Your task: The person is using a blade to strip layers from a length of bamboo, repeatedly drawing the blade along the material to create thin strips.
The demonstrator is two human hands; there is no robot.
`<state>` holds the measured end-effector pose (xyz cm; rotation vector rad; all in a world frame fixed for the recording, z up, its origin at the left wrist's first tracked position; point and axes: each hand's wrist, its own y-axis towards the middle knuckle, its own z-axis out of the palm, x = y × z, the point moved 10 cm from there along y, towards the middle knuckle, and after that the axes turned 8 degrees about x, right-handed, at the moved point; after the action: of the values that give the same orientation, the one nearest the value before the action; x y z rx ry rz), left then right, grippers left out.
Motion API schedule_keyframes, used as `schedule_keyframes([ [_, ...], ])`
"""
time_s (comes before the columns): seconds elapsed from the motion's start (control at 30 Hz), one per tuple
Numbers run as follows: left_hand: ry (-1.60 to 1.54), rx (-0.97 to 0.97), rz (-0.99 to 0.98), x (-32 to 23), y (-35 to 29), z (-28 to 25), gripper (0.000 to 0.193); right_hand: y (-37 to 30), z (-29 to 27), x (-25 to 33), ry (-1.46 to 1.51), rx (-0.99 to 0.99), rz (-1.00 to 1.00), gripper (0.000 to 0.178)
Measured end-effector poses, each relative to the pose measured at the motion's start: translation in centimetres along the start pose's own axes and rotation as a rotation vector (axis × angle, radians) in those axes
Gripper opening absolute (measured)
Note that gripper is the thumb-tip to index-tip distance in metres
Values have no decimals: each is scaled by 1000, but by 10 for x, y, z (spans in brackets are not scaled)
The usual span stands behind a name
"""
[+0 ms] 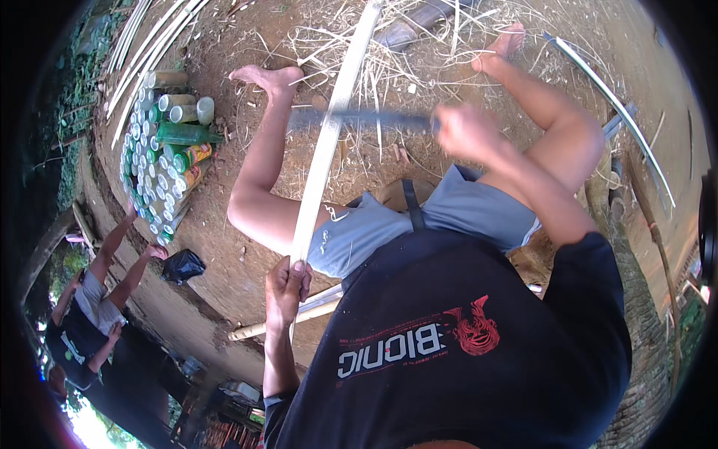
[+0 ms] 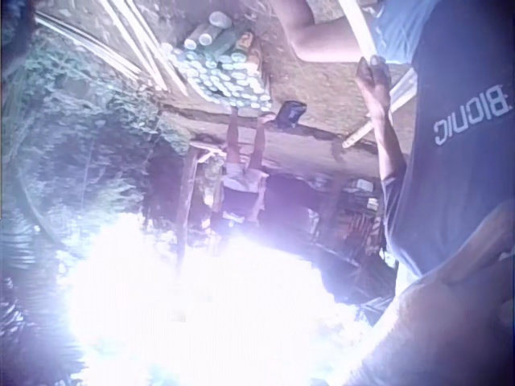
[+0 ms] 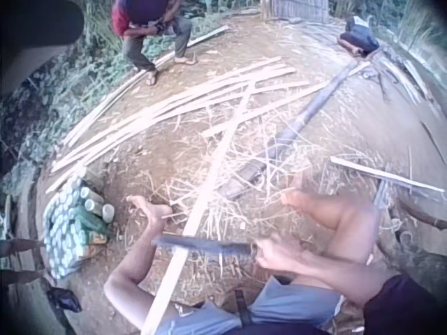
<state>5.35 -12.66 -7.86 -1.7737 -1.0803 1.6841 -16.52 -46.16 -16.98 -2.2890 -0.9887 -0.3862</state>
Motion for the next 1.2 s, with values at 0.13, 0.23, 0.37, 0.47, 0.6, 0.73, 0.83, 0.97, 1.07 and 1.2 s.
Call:
schedule_keyframes([
  [0.13, 117, -82, 40, -10, -2, 5, 31, 20, -24, -10, 114, -24, 93, 18],
  [0.23, 128, -97, 13, -6, -8, 4, 31, 10, -17, 20, -66, 46, -124, 19],
  [0.37, 74, -101, 20, 2, -13, 3, 30, 37, -31, -29, -14, -147, -59, 20],
  [0.47, 85, -115, 2, 1, -17, 0, 29, 14, -26, 4, -11, -32, -78, 20],
  [0.6, 104, -32, 25, 2, -20, 2, 28, 30, -17, -40, -112, -156, -115, 15],
  [0.73, 26, -37, -45, 5, -21, 3, 32, 30, -28, -20, 65, -71, 8, 9],
  [0.83, -45, -40, -63, 12, -28, 3, 33, 27, -13, 1, -475, -101, -486, 12],
  [0.97, -7, 9, -55, 16, -44, -2, 32, 86, -72, -169, 276, -144, 250, 20],
  [1.07, -61, 20, -104, 19, -27, -14, 33, 49, -49, -92, -113, -115, 35, 18],
  [1.2, -155, 37, -147, 21, -7, 1, 38, -31, 13, 27, 4, 106, -48, 13],
])
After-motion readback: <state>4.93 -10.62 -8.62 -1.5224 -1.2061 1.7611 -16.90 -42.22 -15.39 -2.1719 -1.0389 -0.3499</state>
